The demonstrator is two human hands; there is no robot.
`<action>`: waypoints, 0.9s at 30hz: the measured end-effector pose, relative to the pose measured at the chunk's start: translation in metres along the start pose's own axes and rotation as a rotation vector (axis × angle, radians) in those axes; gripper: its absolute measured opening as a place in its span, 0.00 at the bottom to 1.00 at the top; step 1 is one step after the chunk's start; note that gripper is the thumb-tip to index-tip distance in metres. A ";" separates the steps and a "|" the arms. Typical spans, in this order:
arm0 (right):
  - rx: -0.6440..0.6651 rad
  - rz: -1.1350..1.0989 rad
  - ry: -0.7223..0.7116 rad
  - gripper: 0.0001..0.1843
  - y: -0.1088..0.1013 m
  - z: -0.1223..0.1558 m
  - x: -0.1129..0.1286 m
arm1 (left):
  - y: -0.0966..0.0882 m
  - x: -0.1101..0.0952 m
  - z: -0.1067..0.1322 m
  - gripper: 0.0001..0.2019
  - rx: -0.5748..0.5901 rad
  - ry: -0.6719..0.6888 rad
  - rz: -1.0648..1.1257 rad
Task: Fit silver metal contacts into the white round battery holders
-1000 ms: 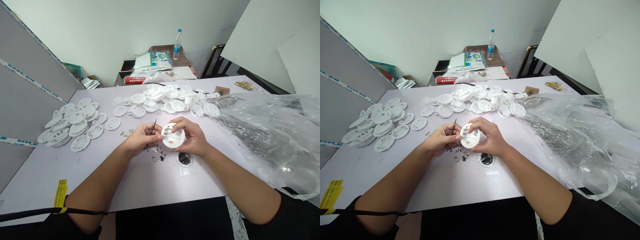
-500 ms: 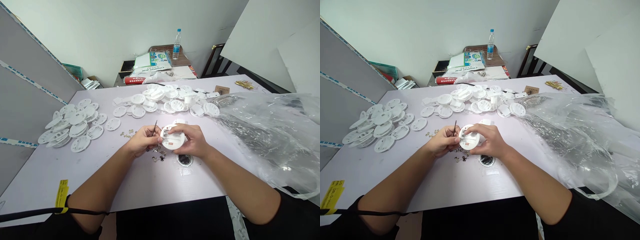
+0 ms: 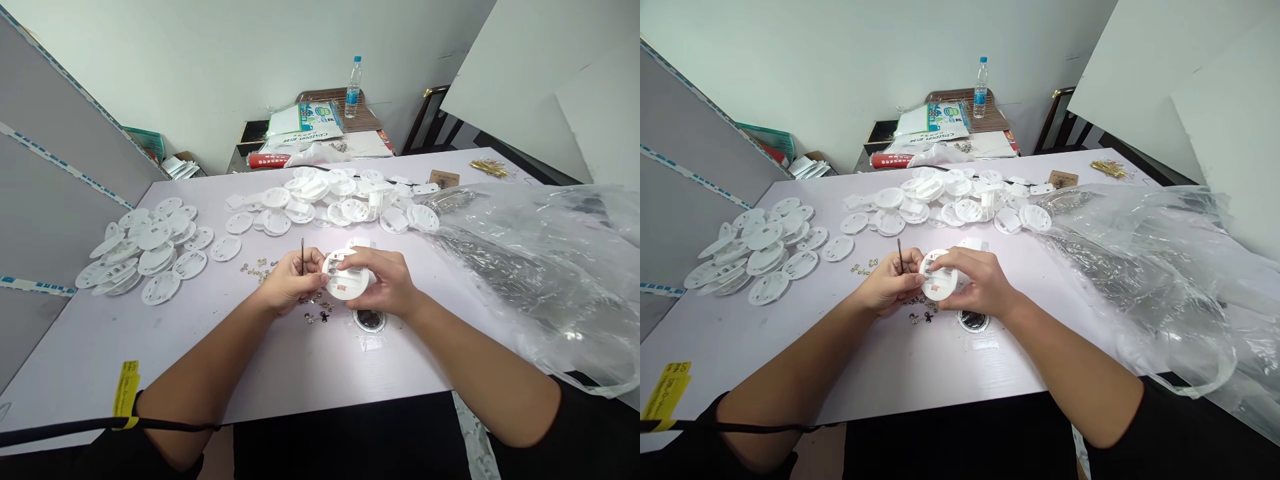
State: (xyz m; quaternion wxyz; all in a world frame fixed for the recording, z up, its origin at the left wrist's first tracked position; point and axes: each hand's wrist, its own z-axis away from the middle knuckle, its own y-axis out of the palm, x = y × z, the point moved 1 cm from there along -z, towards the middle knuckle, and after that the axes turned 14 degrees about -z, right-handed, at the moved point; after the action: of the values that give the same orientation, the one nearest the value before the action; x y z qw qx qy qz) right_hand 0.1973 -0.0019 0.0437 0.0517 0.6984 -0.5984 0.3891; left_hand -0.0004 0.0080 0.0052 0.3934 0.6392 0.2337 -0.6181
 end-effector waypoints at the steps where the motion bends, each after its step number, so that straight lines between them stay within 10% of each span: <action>1: 0.006 0.010 -0.013 0.20 0.000 0.000 0.000 | 0.001 -0.001 0.000 0.17 -0.012 -0.009 -0.027; 6: 0.110 0.078 0.009 0.19 -0.006 0.000 -0.007 | 0.000 -0.010 0.002 0.13 -0.096 -0.020 -0.312; 13: 0.361 0.167 0.267 0.23 -0.023 0.001 -0.015 | -0.011 -0.023 0.009 0.11 -0.212 0.130 -1.352; 27: 0.471 0.180 0.596 0.11 -0.019 0.002 -0.014 | -0.013 0.001 0.003 0.20 -0.053 0.369 -1.699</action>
State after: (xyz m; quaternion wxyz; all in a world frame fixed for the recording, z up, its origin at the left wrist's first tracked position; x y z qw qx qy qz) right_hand 0.2153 0.0128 0.0413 0.0271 0.4925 -0.5103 0.7045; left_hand -0.0125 0.0128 0.0013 -0.2307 0.3288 0.7060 -0.5833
